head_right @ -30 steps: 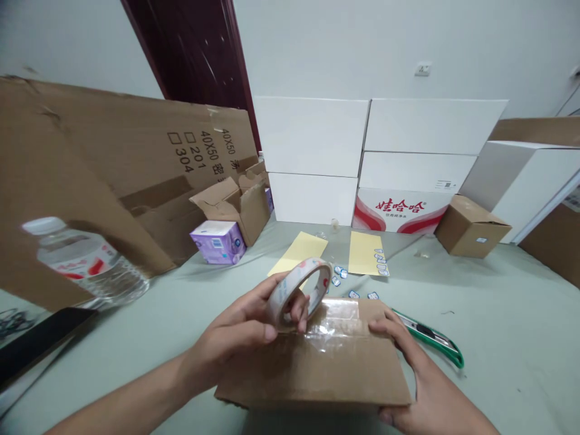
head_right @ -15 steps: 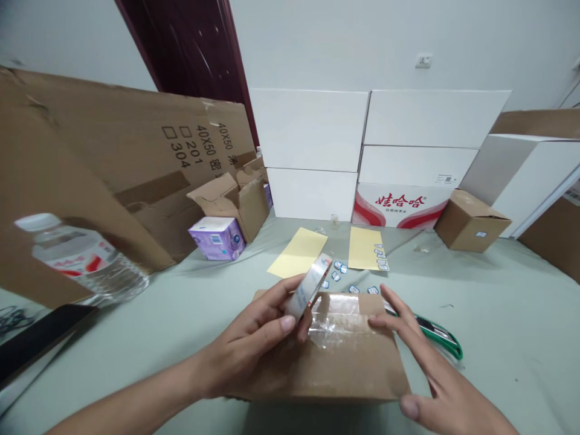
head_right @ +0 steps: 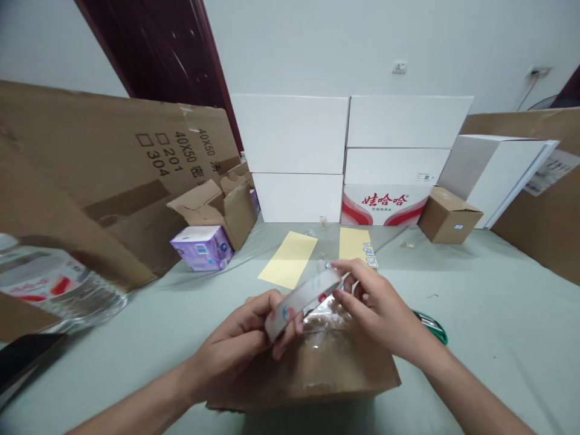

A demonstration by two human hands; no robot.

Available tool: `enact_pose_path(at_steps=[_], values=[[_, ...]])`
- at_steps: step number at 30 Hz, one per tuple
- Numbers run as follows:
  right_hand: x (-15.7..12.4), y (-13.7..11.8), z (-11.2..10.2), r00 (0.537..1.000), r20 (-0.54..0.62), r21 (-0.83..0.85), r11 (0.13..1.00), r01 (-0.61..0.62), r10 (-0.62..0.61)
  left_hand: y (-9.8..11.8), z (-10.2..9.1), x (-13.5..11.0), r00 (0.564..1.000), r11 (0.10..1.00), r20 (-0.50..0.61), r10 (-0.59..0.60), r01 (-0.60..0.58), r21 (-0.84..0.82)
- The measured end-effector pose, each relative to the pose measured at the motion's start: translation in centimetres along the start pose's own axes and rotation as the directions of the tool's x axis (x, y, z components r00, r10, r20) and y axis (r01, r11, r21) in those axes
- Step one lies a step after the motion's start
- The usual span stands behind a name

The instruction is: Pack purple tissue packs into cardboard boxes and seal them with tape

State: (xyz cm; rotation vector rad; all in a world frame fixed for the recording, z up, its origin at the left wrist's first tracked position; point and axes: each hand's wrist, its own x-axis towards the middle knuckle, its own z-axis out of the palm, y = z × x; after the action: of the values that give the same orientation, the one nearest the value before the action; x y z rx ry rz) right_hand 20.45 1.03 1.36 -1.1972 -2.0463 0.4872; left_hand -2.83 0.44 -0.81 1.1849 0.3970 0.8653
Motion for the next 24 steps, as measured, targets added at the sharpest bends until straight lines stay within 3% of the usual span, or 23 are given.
enact_pose_path(at_steps=[3,6,11,14,17,21,24], values=[[0.5,-0.2,0.0,0.994,0.106,0.131,0.991,-0.022,0.008,0.6,0.2,0.3,0.999,0.98,0.011,0.038,-0.04,0.196],[0.1,-0.8,0.2,0.989,0.125,0.229,0.968,-0.102,0.075,1.0,0.6,0.4,0.999,0.955,0.024,0.037,-0.042,0.294],[0.1,-0.9,0.9,0.998,0.021,0.225,0.972,-0.063,0.059,0.7,0.3,0.1,0.996,0.975,0.076,-0.053,0.035,0.218],[0.1,-0.8,1.0,0.998,0.009,0.22,0.974,-0.063,0.063,0.3,-0.3,-0.3,0.998,0.992,0.066,0.016,-0.024,0.12],[-0.4,-0.9,0.7,0.997,-0.045,0.226,0.973,-0.045,0.056,0.2,-0.5,-0.8,0.998,0.97,-0.002,0.067,-0.065,0.234],[-0.9,-1.7,0.0,0.967,-0.252,0.208,0.973,0.1,-0.046,0.7,0.1,-1.1,0.997,0.847,-0.046,0.056,-0.023,0.532],[-0.5,-2.6,-0.3,0.961,-0.259,0.2,0.968,0.152,-0.098,1.0,0.5,-1.1,0.995,0.691,-0.011,0.102,-0.063,0.72]])
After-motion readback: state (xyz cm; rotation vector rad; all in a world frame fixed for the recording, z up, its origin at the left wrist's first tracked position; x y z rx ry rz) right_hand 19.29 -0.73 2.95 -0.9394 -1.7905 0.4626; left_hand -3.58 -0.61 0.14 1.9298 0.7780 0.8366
